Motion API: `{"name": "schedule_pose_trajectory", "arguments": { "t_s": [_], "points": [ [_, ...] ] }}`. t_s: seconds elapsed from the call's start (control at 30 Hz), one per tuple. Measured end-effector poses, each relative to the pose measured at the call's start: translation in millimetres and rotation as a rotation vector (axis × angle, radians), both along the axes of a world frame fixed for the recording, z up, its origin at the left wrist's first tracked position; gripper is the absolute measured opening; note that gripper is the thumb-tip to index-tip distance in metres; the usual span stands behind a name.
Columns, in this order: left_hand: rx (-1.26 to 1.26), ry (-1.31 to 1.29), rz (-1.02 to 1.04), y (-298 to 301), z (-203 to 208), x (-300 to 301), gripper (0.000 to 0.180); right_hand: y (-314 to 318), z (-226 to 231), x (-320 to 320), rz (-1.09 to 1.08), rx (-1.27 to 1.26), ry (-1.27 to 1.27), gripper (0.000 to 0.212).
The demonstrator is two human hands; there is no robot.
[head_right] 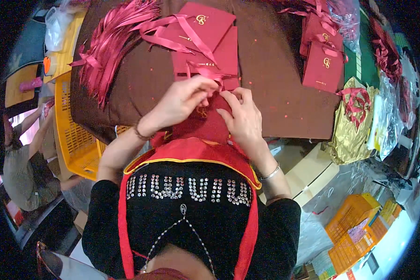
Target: The person threads pink ribbons into red gift bags by hand at an assembly station.
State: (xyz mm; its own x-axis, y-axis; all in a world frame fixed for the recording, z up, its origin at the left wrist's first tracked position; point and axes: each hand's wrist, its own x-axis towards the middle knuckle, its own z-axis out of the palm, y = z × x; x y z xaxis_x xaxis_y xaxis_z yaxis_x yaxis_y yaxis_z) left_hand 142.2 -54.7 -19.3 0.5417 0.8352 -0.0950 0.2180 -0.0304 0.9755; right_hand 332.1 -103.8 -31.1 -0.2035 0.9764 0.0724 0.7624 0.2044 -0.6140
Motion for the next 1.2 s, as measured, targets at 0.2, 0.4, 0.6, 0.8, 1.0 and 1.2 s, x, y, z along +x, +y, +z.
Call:
{"name": "schedule_pose_trajectory", "arguments": {
  "t_s": [0.2, 0.4, 0.6, 0.8, 1.0, 1.2],
  "points": [
    [-0.013, 0.087, -0.011, 3.7, -18.2, 3.8, 0.021, 16.9, 10.6, 17.5, -0.014, -0.273, 0.22, 0.032],
    [0.083, 0.067, 0.001, 4.6, -22.0, 3.7, 0.022, 13.1, 7.3, 14.5, 0.069, -0.08, 0.149, 0.025],
    [0.033, 0.135, 0.013, 7.6, -19.3, 5.2, 0.021, 18.0, 18.8, 12.8, 0.004, -0.368, 0.176, 0.019],
    [0.445, 0.201, -0.051, -5.3, -32.7, 9.6, 0.015, 21.6, 7.2, 23.1, 0.201, -0.265, 0.089, 0.018],
    [0.569, 0.204, 0.09, -21.4, -26.7, 15.0, 0.013, 26.5, -14.0, 30.4, 0.138, -0.421, 0.346, 0.019],
    [0.644, 0.337, 0.104, -21.5, -25.1, 16.4, 0.008, 26.3, 1.9, 24.6, 0.036, -0.597, 0.491, 0.02]
  ]
}}
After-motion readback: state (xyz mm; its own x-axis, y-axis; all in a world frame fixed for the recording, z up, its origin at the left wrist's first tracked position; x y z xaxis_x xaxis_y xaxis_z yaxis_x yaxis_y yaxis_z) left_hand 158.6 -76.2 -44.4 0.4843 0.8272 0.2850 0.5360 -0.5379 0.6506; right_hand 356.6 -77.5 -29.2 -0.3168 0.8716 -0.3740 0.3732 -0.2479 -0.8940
